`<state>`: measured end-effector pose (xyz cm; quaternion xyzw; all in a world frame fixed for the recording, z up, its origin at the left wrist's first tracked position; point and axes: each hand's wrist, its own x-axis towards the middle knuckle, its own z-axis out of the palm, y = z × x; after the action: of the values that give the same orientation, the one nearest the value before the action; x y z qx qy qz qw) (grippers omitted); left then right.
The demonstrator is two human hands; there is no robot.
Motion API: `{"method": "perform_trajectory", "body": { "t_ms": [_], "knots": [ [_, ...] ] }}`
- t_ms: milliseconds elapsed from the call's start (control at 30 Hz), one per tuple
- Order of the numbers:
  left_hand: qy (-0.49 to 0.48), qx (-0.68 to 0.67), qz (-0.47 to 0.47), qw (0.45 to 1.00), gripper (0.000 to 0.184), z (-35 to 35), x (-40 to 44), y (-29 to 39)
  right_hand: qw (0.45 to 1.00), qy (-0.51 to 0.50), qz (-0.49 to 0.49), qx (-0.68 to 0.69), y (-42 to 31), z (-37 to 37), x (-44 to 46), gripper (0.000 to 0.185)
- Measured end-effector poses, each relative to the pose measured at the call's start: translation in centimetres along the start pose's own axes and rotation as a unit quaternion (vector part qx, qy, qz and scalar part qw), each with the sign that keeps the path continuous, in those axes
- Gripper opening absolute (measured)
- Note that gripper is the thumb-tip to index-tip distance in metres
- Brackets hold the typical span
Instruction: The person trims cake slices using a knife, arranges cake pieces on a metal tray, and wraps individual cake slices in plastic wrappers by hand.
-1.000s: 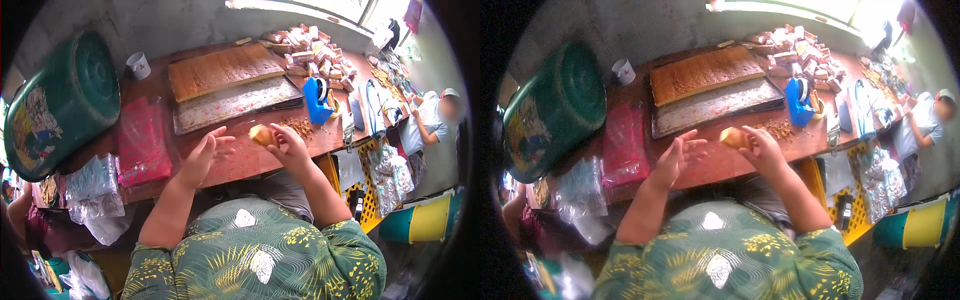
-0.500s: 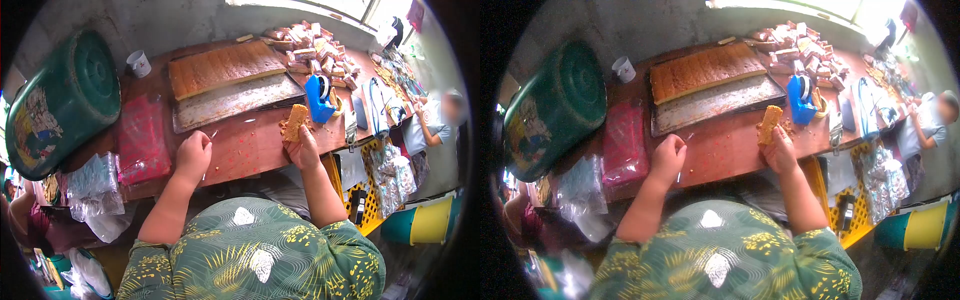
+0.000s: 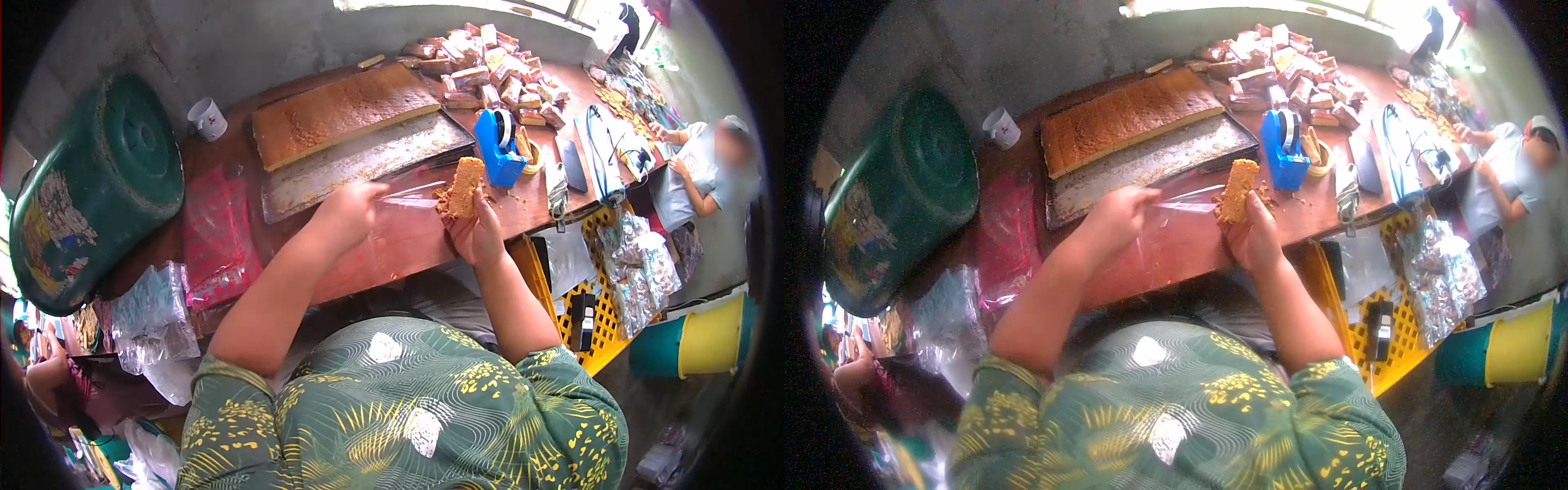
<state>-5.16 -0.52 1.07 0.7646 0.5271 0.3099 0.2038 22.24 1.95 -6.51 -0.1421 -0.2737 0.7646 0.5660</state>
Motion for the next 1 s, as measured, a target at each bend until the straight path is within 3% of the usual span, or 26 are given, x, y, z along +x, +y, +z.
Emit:
{"method": "perform_trajectory", "body": {
  "t_ms": [67, 200, 300, 500, 600, 667, 733, 800, 900, 1000],
  "knots": [
    [-0.027, 0.001, 0.014, 1.0, 0.038, -1.6, 3.7, 4.3, 0.999, 0.018, -0.047, -0.01, -0.3, 0.1, -0.2, 0.039],
    [0.113, -0.107, 0.071, 0.985, 0.043, -4.8, 7.7, 6.6, 0.992, 0.068, -0.099, -0.04, -2.1, -0.1, -1.5, 0.038],
    [0.148, -0.104, 0.09, 0.979, 0.05, -6.8, 5.9, 5.1, 0.998, 0.028, -0.049, -0.022, -4.2, -0.8, -3.1, 0.039],
    [0.115, -0.2, -0.088, 0.969, 0.06, -4.3, -6.2, -3.9, 0.998, 0.006, 0.066, -0.014, -2.5, 1.6, -3.9, 0.043],
    [0.108, -0.15, -0.157, 0.97, 0.059, -3.0, -11.7, -4.1, 0.988, -0.043, 0.147, -0.018, 0.2, 3.3, -3.4, 0.038],
    [0.116, -0.037, -0.106, 0.987, 0.056, -2.6, -13.9, -5.0, 0.98, -0.071, 0.177, -0.061, 1.6, 3.9, -2.9, 0.036],
    [0.128, 0.083, -0.025, 0.988, 0.056, -2.7, -14.8, -4.7, 0.979, -0.031, 0.171, -0.11, 1.6, 2.5, -1.6, 0.035],
    [0.126, 0.021, -0.028, 0.991, 0.052, -2.2, -14.8, -4.6, 0.987, -0.019, 0.101, -0.12, 1.0, 1.1, -0.6, 0.036],
    [0.112, 0.002, -0.008, 0.994, 0.049, -1.6, -14.0, -4.7, 0.992, -0.045, 0.088, -0.084, -0.6, 2.6, 0.0, 0.038],
    [0.202, 0.055, -0.018, 0.978, 0.05, -0.7, -12.1, -4.5, 0.988, -0.088, 0.111, -0.061, -0.1, 3.4, 0.6, 0.043]
  ]
}}
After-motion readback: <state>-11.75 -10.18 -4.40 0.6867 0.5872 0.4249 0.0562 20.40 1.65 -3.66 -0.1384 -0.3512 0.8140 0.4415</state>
